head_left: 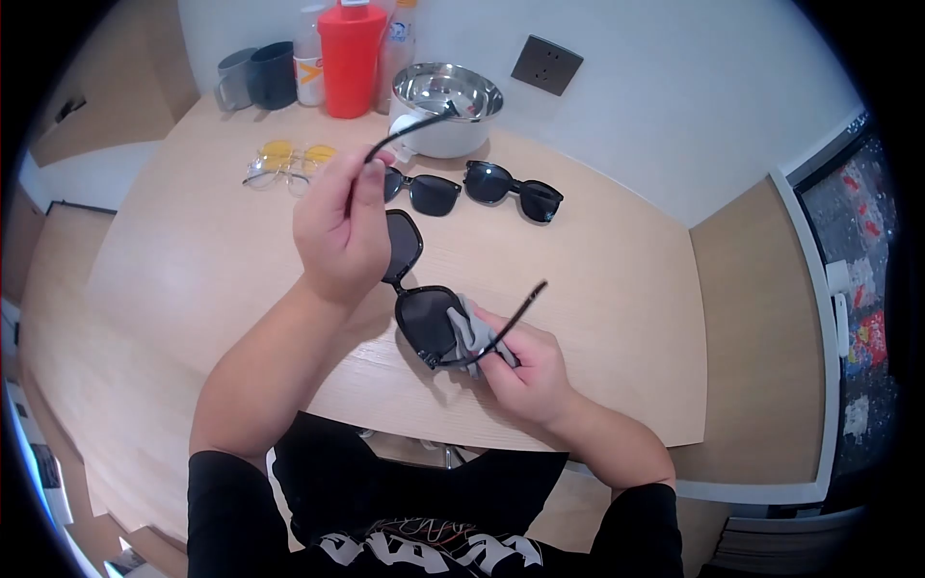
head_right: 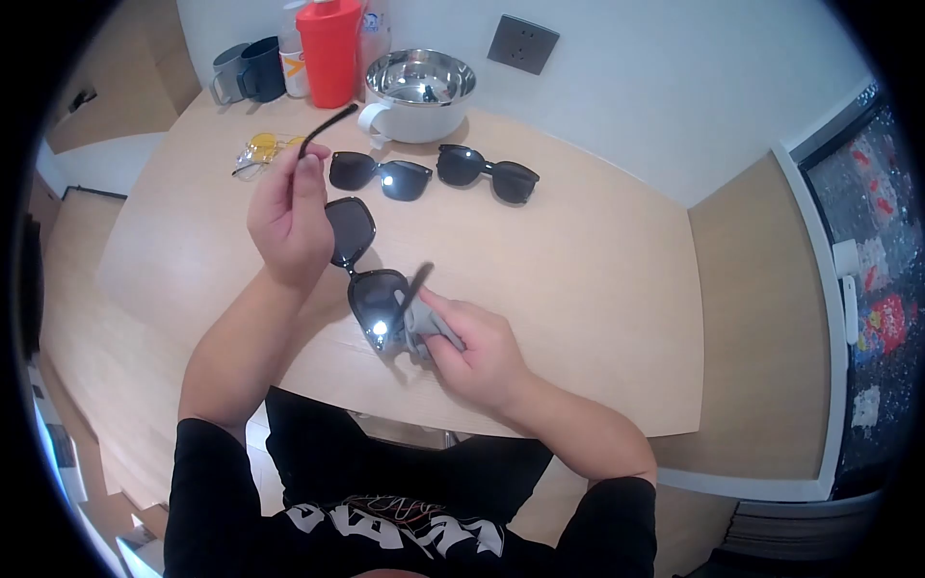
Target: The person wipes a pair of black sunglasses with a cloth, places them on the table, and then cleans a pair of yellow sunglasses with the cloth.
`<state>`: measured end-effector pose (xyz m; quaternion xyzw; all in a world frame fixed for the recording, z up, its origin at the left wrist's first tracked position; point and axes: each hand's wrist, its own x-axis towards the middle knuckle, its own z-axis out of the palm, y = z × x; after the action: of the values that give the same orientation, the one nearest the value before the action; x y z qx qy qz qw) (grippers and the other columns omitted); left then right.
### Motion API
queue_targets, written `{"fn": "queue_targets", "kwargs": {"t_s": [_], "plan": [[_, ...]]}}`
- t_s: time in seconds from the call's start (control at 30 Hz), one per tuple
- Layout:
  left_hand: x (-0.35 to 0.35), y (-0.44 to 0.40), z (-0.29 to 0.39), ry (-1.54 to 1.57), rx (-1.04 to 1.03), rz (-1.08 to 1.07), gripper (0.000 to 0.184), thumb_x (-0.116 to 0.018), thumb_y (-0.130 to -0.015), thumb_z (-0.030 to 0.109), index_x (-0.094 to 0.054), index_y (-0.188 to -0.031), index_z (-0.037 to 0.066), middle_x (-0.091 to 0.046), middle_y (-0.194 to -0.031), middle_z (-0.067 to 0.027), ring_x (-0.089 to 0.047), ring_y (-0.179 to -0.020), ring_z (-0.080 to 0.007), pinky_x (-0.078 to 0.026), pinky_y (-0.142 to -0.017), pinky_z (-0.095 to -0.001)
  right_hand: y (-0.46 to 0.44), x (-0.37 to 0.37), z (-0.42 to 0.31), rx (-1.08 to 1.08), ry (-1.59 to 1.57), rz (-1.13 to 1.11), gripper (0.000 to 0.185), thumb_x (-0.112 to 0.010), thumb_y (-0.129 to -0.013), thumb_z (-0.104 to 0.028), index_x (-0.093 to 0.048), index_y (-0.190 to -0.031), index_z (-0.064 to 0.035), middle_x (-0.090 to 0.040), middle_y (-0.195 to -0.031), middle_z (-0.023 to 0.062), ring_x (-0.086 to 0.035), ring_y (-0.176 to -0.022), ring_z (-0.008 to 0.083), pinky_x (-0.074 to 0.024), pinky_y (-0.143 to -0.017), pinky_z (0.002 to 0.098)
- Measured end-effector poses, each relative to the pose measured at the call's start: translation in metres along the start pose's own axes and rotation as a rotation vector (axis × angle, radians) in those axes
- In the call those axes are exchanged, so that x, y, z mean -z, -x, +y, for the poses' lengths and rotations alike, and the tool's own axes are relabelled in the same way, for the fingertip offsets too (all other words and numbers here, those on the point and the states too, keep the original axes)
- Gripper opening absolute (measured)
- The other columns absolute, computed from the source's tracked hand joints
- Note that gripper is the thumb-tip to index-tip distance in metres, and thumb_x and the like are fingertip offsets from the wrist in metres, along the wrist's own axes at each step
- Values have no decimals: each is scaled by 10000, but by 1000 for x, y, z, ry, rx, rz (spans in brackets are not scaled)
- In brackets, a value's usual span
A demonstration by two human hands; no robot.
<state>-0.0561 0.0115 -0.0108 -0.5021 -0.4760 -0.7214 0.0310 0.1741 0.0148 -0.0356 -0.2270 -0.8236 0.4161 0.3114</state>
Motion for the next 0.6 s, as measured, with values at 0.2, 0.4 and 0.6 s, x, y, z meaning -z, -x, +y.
{"fn": "queue_targets", "kwargs": {"t_s": [0.2,0.4,0.6], "plan": [[-7,-5,-12,102,166,123,190,-465,-997,139,-581,-1005,-11,-439,-671,62,-342,-551,7,-257,-479,-156,0,5,-2,244,195,132,488,-591,-720,72,-586,-1204,16,-651,-910,157,-628,-731,279,-508,-687,315],[-8,-8,-21,129,204,140,206,-468,-997,161,-580,-1000,-11,-430,-653,53,-345,-542,2,-258,-467,-163,2,0,-3,291,157,99,504,-609,-682,73,-595,-1184,32,-652,-936,151,-625,-765,296,-512,-707,340],[-9,-11,-22,151,252,178,206,-479,-993,169,-578,-996,-12,-413,-638,58,-336,-530,1,-251,-459,-166,1,-8,-1,453,165,49,498,-613,-682,75,-594,-1178,33,-651,-941,156,-626,-772,306,-520,-720,346]]}}
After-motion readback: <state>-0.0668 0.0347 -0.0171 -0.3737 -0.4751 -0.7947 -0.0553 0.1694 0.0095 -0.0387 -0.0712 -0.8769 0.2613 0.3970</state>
